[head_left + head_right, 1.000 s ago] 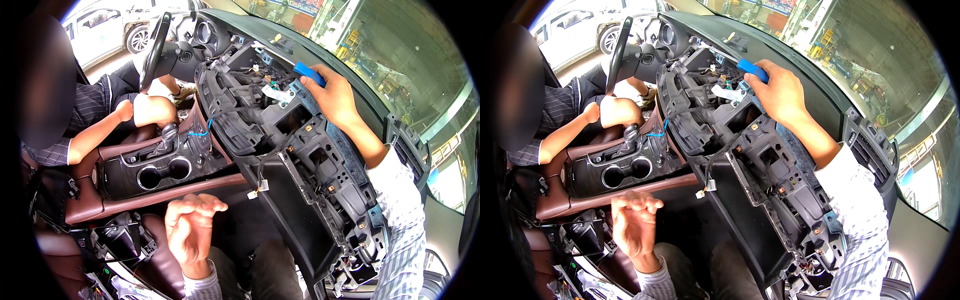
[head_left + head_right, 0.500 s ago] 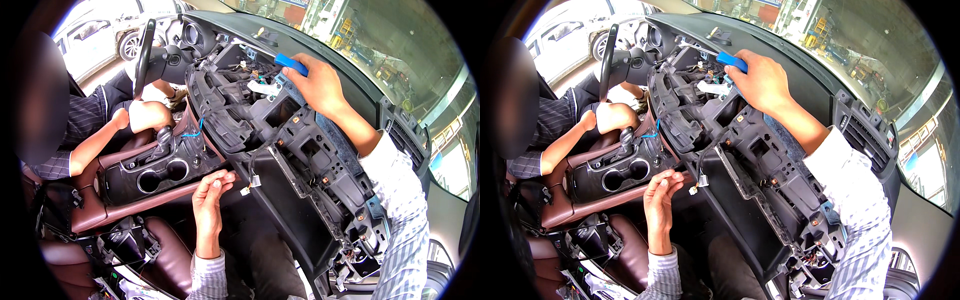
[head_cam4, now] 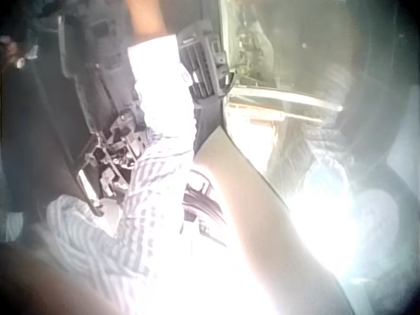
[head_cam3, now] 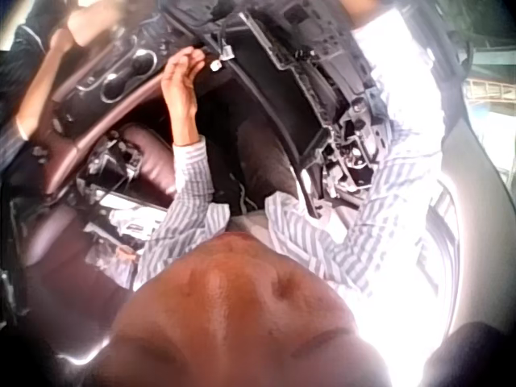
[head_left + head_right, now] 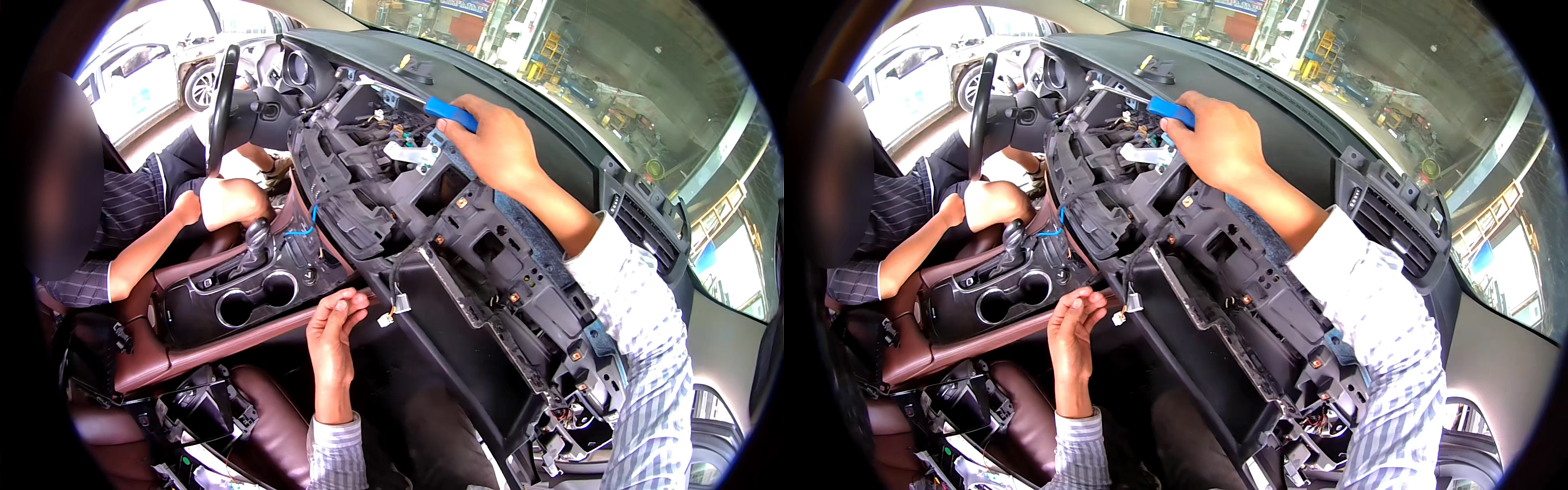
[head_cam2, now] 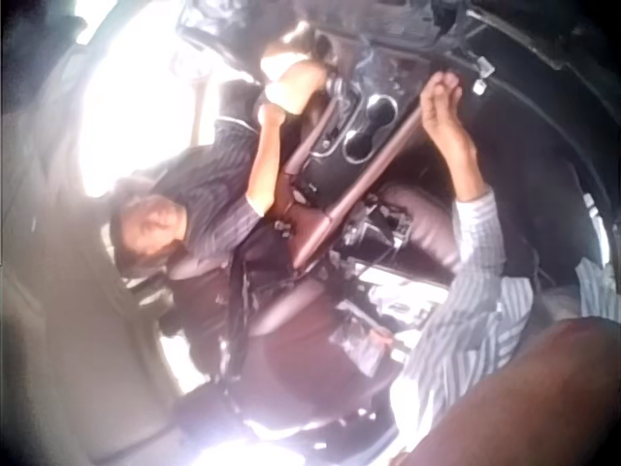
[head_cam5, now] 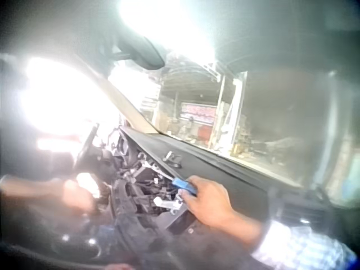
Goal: The person installs a center console trim piece and a dashboard panel inside a car. They use a blue screwdriver to secure the components and connect wiring harnesses.
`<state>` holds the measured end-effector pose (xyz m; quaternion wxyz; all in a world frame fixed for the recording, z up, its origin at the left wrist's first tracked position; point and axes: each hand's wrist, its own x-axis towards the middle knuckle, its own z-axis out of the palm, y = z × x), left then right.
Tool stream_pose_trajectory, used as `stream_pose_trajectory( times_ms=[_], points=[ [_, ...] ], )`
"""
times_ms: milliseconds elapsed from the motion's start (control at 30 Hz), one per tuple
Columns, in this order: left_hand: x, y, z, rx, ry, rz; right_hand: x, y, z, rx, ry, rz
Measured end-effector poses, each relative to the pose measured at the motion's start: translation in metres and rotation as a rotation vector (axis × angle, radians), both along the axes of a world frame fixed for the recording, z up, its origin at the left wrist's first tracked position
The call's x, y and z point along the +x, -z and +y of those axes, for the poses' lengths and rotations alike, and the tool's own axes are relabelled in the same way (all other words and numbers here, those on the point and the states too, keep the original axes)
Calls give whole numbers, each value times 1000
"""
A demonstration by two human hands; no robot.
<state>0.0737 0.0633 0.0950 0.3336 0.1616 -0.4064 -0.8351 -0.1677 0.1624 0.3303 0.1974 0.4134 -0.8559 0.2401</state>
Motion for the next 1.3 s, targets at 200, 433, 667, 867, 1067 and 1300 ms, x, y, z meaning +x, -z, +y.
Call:
stream_pose_trajectory(
  times_ms=[200,433,667,867,1067,1300],
  points=[
    [-6,3,0,-2,17,13,-11,5,3,-38,-5,43],
    [-22,3,0,14,-11,-16,-26,2,-7,12,-5,156],
    [-11,3,0,-69,30,-10,-27,3,7,-38,19,20],
    [-6,33,7,8,73,-2,-82,20,12,29,-134,18],
    [-26,39,3,47,100,-9,-95,19,21,-13,-148,40],
    [-17,47,-7,95,82,15,-81,15,17,-28,-126,-42]
  ],
)
